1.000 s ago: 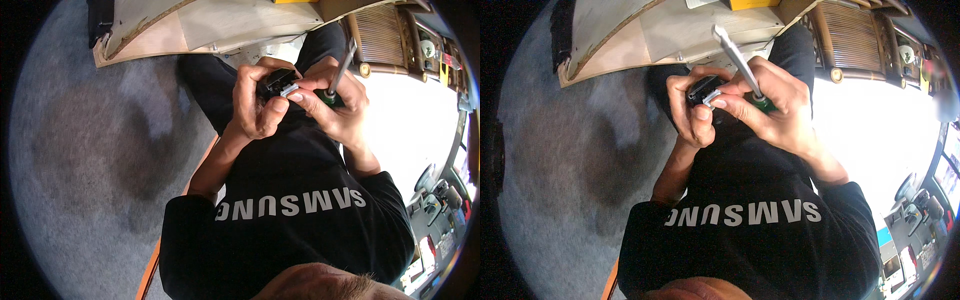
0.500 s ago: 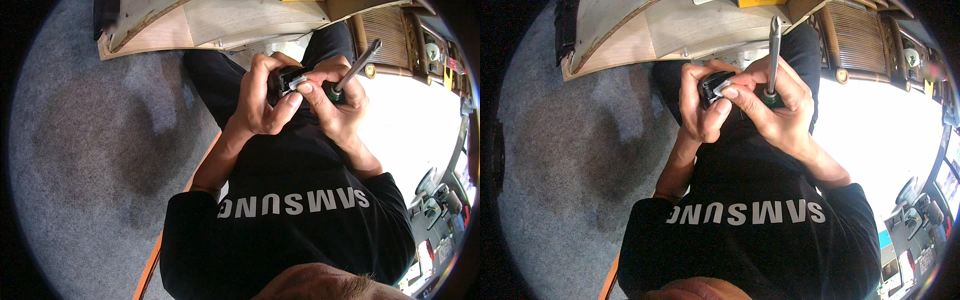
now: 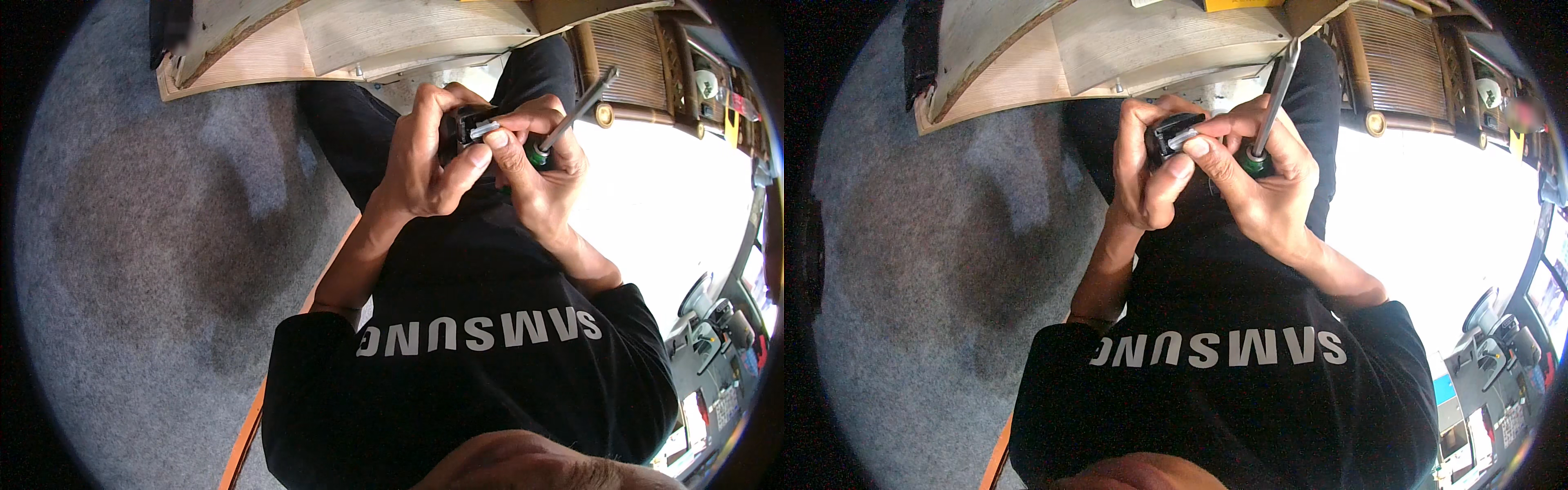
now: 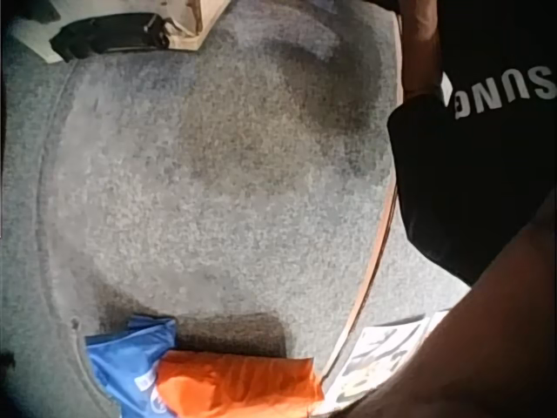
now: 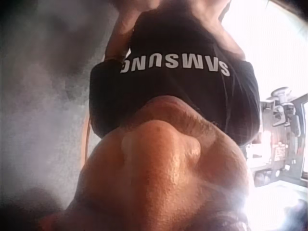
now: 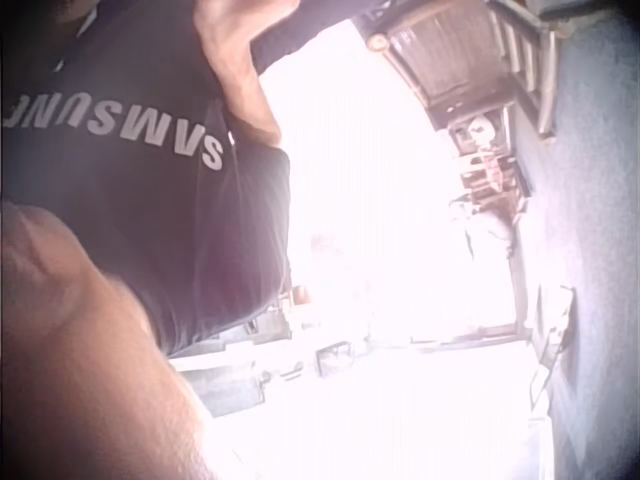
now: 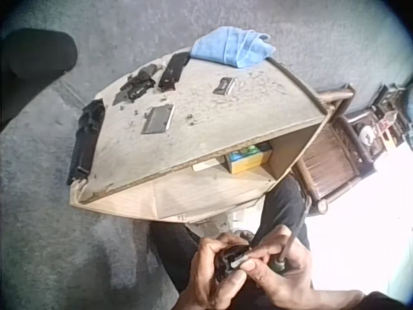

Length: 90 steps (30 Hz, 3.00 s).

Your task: The person uses a screwdriver to remove screws from a hair clipper, detaches the blade assembly and internal components by hand, and wipes the housing with a cloth.

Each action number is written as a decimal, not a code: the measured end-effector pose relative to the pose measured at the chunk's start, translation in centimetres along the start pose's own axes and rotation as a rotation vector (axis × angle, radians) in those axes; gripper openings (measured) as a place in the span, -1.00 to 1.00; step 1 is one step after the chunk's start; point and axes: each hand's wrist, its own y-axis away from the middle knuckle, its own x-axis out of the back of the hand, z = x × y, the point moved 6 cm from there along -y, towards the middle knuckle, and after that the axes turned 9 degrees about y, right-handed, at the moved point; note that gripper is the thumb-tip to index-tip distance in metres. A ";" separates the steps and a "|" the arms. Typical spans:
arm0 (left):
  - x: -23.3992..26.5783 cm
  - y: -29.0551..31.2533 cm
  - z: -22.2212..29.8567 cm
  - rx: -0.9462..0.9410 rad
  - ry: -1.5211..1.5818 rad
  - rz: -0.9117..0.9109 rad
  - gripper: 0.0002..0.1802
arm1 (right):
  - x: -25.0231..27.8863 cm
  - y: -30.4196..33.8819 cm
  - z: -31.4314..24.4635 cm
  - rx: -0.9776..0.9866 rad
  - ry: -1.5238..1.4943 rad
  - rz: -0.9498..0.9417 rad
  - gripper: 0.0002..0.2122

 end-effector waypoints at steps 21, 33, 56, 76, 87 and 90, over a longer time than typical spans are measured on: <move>0.3 0.1 0.8 -0.161 -0.244 -0.007 -0.48 | 0.9 -1.7 -2.2 0.621 0.191 -0.096 -0.79; 0.4 -0.5 1.8 -0.384 -0.462 -0.057 -0.38 | 1.0 -1.6 -2.1 0.594 0.204 -0.168 -0.82; 0.8 -0.4 1.8 -0.505 -0.390 0.070 -0.54 | -0.1 -0.9 -0.4 0.162 -0.051 -0.236 -0.86; 2.2 0.1 -1.4 0.389 0.919 0.018 -0.56 | 1.9 -4.3 -5.5 0.626 0.660 -0.460 -0.78; 2.5 0.8 -1.3 0.386 0.803 0.139 -0.57 | 1.9 -4.8 -7.3 0.817 0.866 -0.480 -0.76; 2.5 0.7 -1.2 0.391 0.806 0.143 -0.56 | 1.9 -4.7 -7.6 0.837 0.878 -0.483 -0.76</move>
